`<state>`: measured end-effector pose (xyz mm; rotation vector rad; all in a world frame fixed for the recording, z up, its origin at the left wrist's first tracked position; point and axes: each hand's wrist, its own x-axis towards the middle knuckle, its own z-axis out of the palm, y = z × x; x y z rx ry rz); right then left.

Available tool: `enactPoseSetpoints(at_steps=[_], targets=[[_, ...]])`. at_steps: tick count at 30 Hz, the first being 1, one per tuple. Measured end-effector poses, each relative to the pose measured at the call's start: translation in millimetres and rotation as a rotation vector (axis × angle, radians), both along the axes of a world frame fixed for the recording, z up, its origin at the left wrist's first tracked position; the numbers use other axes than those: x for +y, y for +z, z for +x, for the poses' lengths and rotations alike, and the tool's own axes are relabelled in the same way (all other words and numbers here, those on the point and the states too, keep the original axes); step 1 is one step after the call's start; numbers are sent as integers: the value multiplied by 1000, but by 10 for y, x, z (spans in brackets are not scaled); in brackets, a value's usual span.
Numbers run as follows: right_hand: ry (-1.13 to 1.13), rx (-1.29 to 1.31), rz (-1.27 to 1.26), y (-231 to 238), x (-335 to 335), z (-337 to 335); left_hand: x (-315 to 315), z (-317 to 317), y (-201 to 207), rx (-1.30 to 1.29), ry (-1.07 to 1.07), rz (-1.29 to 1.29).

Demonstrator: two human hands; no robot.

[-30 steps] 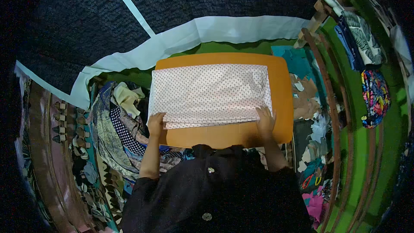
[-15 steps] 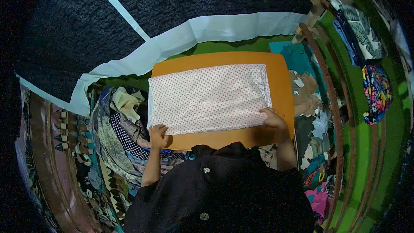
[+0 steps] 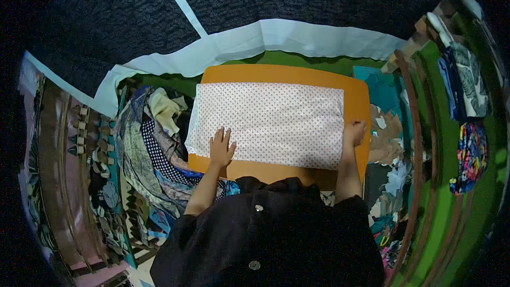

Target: The recorder spreads out and neatly folds pieces of fabric on a wooden table.

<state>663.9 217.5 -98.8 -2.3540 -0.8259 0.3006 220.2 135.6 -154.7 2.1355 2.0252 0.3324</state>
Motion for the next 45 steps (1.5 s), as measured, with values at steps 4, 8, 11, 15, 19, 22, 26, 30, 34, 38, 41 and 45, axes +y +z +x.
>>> enactPoseSetpoints(at_steps=[4, 8, 11, 15, 19, 22, 26, 30, 34, 38, 41, 45], targets=[[260, -245, 180, -406, -185, -207, 177, -69, 107, -105, -50, 21], [915, -217, 91, -40, -520, -847, 253, -405, -85, 91, 38, -33], [1154, -278, -143, -432, -634, -731, 313, -749, -150, 84, 143, -79], [786, -468, -94, -643, -733, -300, 345, -847, -244, 120, 244, -70], [409, -413, -206, -719, -851, -83, 418, -744, -136, -20, 494, 44], [385, -201, -250, -479, -1030, -188, 289, -878, -139, -59, 516, 93], [316, 1, -215, -638, -1233, -181, 239, -895, 45, -24, 625, -81], [372, 177, -191, -839, -1170, -91, 174, -912, 88, 57, 533, 25], [439, -105, -139, -883, -1148, -84, 10, -596, 306, -111, -9, 220], [585, -378, 8, -506, -1228, -355, -228, -398, 297, -142, -463, 148], [854, -433, -35, -417, -1375, -532, -248, -461, 25, -55, -416, 147], [1001, -411, -190, -681, -1517, -601, -69, -516, -80, -90, -465, 105]])
